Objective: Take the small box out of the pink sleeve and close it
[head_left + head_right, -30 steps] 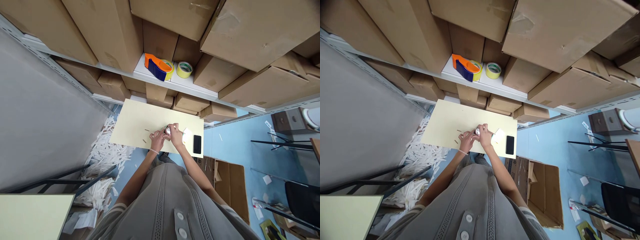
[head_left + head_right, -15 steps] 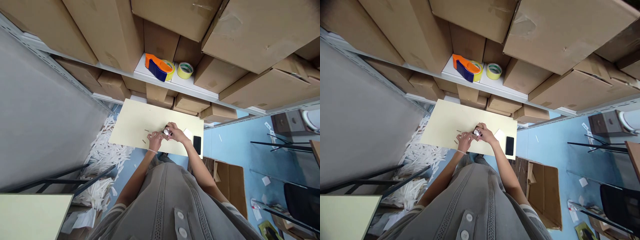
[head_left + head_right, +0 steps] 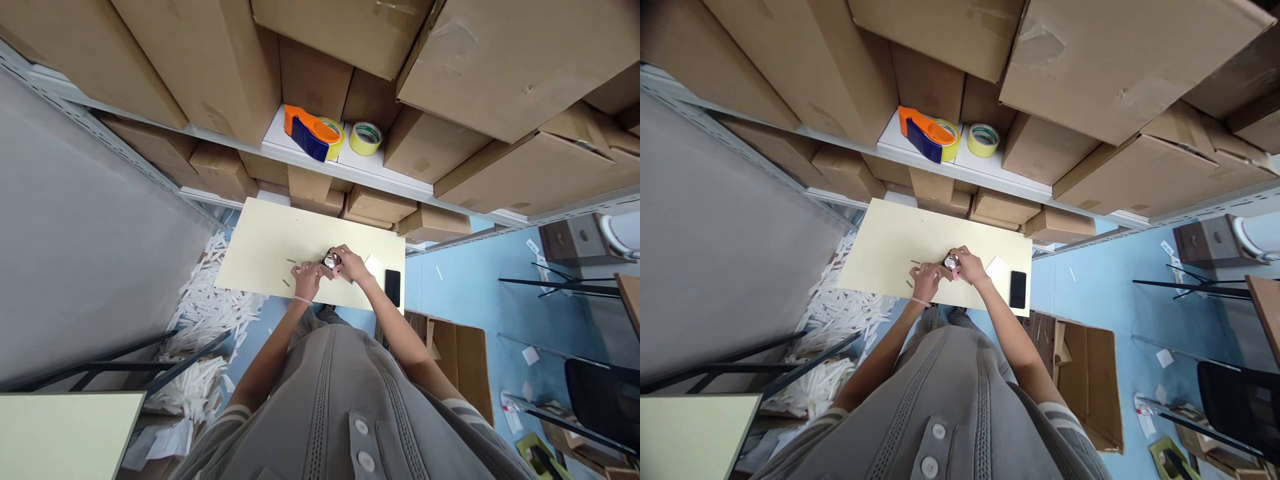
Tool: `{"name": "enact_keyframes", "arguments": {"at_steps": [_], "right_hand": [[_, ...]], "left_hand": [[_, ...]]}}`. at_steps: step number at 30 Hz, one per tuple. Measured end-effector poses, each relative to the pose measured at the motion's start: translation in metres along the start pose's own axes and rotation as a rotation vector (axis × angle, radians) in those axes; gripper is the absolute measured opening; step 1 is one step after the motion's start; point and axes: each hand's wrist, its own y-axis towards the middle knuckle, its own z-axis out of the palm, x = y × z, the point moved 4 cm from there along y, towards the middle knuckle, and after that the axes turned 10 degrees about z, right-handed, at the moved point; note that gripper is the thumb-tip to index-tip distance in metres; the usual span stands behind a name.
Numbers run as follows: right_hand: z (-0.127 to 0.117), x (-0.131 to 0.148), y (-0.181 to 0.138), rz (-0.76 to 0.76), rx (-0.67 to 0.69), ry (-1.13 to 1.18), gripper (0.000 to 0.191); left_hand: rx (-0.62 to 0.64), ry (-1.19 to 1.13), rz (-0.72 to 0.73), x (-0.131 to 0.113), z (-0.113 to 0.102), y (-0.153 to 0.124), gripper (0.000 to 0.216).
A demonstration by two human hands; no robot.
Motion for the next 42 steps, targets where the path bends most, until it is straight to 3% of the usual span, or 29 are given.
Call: {"name": "enact_keyframes", "arguments": {"at_steps": [16,20,24,30,42], "right_hand": [[-0.005,0.02,-0.012,-0.091,-0.014,-0.313,0.05],[-0.006,0.013,-0.016,-0.145,-0.051,-0.236,0.052],[-0.004,0.003,-0.018,-0.094,-0.13,-0.05,0.053],[0.002,-0.003,-0.022,-0.163,-0.136,0.08,0.054],[-0.003,-0.005,-0.017,-0.342,-0.018,-0.055,0.014]], "left_hand": [[0.002,0.01,-0.005,-0.005,0.001,0.001,0.018],[-0.008,0.029,0.0,-0.009,-0.002,0.0,0.017],[-0.07,0.089,0.001,-0.019,-0.011,-0.003,0.011],[0.005,0.109,0.113,-0.032,-0.014,-0.007,0.032],[0.052,0.063,0.1,-0.031,-0.012,-0.001,0.037]]}}
